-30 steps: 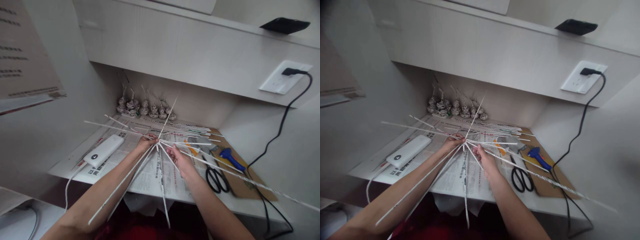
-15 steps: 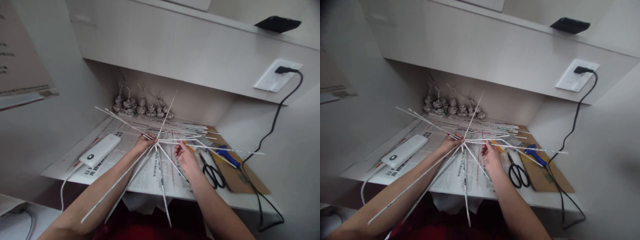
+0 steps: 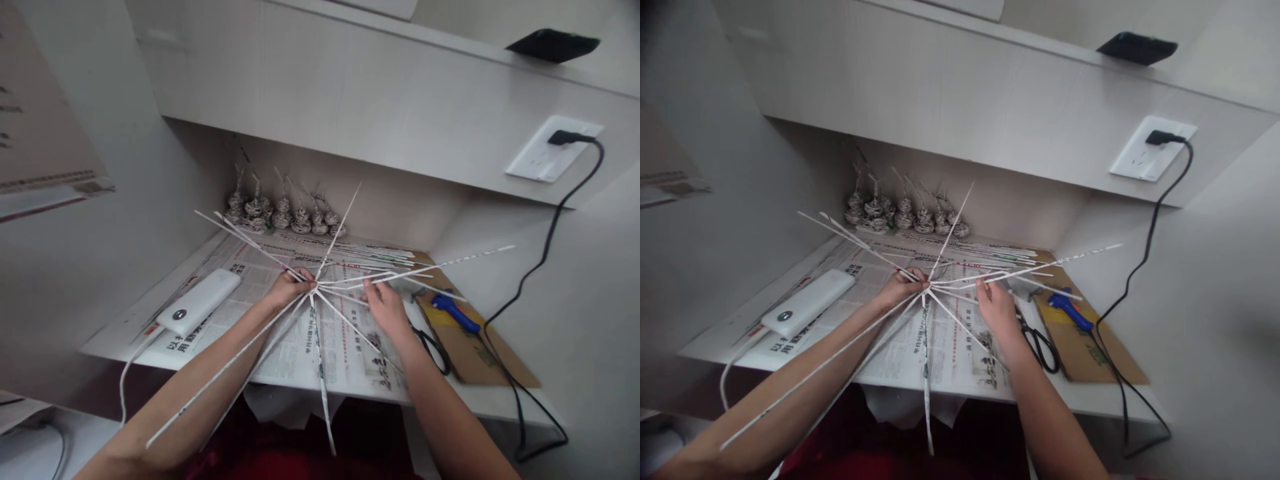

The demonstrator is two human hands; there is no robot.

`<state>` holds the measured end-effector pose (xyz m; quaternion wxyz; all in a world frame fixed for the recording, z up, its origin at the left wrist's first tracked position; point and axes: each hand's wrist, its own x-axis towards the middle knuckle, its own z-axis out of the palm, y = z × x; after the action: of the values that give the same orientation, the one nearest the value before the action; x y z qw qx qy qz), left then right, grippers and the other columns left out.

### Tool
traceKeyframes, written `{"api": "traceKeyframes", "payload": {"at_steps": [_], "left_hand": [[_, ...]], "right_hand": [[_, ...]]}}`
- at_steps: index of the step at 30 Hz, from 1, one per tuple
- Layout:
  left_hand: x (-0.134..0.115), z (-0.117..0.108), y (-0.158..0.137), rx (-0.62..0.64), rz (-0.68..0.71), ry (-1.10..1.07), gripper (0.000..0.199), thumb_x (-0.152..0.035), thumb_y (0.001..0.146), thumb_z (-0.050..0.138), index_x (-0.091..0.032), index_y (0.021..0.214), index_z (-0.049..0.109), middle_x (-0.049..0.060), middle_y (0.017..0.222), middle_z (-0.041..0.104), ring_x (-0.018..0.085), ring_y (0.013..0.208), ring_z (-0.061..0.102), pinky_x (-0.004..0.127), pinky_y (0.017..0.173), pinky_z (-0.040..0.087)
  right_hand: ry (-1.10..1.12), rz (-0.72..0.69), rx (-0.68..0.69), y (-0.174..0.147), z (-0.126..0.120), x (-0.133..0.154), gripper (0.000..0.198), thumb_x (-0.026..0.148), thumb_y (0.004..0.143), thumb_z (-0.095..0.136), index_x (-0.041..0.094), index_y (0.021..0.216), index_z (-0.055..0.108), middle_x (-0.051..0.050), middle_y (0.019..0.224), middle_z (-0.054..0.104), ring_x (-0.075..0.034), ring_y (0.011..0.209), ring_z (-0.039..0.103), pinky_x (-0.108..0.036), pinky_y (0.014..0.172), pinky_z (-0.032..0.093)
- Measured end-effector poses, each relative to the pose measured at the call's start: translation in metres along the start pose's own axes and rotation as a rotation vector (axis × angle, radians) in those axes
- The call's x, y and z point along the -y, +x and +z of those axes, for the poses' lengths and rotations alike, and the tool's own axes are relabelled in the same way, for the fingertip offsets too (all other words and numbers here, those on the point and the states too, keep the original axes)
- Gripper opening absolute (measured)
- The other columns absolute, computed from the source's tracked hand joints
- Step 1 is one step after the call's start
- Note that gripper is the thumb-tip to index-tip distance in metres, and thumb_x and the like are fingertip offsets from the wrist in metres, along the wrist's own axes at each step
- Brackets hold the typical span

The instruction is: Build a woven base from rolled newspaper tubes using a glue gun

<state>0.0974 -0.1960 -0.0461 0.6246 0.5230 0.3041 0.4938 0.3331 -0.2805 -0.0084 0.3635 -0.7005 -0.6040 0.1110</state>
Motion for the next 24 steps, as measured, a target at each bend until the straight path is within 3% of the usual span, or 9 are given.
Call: {"api": "traceKeyframes", "payload": {"at_steps": [2,4,8,12,14,19,24], "left_hand": [[-0.001,0.000,0.000,0.004,0.001,-0.027,0.029,-0.025,0.051,0.083,-0.015,0.065,0.060,0.001,0.066,0.063,0.012,0.059,0.056,0.023,0.059,0.041],[-0.001,0.000,0.000,0.003,0.005,-0.054,0.028,-0.025,0.051,0.083,-0.015,0.064,0.059,0.001,0.067,0.064,0.012,0.060,0.057,0.023,0.060,0.042],[-0.001,0.000,0.001,-0.028,-0.001,-0.105,0.028,-0.024,0.051,0.082,-0.015,0.063,0.059,0.000,0.066,0.064,0.012,0.058,0.057,0.024,0.058,0.042],[-0.004,0.002,-0.001,-0.022,-0.043,-0.234,0.030,-0.022,0.050,0.082,-0.015,0.062,0.055,-0.001,0.064,0.062,0.011,0.055,0.056,0.024,0.055,0.042],[-0.005,0.003,-0.002,-0.006,-0.073,-0.289,0.031,-0.021,0.050,0.082,-0.015,0.061,0.054,-0.002,0.064,0.061,0.011,0.054,0.056,0.024,0.054,0.042],[-0.003,0.002,-0.002,0.006,-0.077,-0.277,0.029,-0.020,0.051,0.082,-0.015,0.059,0.054,0.000,0.066,0.063,0.011,0.057,0.057,0.023,0.056,0.041],[0.003,-0.002,0.003,-0.048,-0.045,-0.136,0.026,-0.021,0.050,0.081,-0.014,0.059,0.058,0.000,0.067,0.063,0.011,0.058,0.055,0.023,0.059,0.041]], "right_hand": [[0.129,0.099,0.048,-0.006,0.002,0.000,0.043,0.056,0.084,0.046,0.020,0.088,0.069,-0.003,0.066,0.067,-0.015,0.047,0.057,-0.028,0.055,0.045],[0.326,0.193,0.052,-0.014,0.004,0.006,0.040,0.054,0.080,0.054,0.019,0.091,0.069,-0.002,0.065,0.066,-0.012,0.043,0.054,-0.027,0.049,0.046],[0.809,0.315,0.102,-0.031,-0.002,0.024,0.043,0.040,0.073,0.068,0.020,0.111,0.065,-0.001,0.070,0.065,-0.014,0.057,0.060,-0.029,0.058,0.054],[1.077,0.515,0.359,-0.043,-0.015,0.033,0.034,0.032,0.075,0.066,0.021,0.108,0.065,-0.002,0.078,0.068,-0.015,0.062,0.065,-0.032,0.064,0.055],[1.175,0.624,0.424,-0.045,-0.019,0.033,0.029,0.031,0.080,0.061,0.022,0.107,0.064,-0.003,0.081,0.069,-0.016,0.066,0.066,-0.032,0.068,0.054],[1.124,0.688,0.500,-0.058,-0.019,0.031,0.035,0.042,0.087,0.050,0.020,0.110,0.064,-0.006,0.087,0.069,-0.013,0.061,0.062,-0.026,0.062,0.051],[0.822,0.431,0.619,-0.085,-0.022,0.030,0.044,0.051,0.086,0.048,0.018,0.105,0.068,-0.008,0.088,0.068,-0.014,0.063,0.060,-0.028,0.064,0.048]]}}
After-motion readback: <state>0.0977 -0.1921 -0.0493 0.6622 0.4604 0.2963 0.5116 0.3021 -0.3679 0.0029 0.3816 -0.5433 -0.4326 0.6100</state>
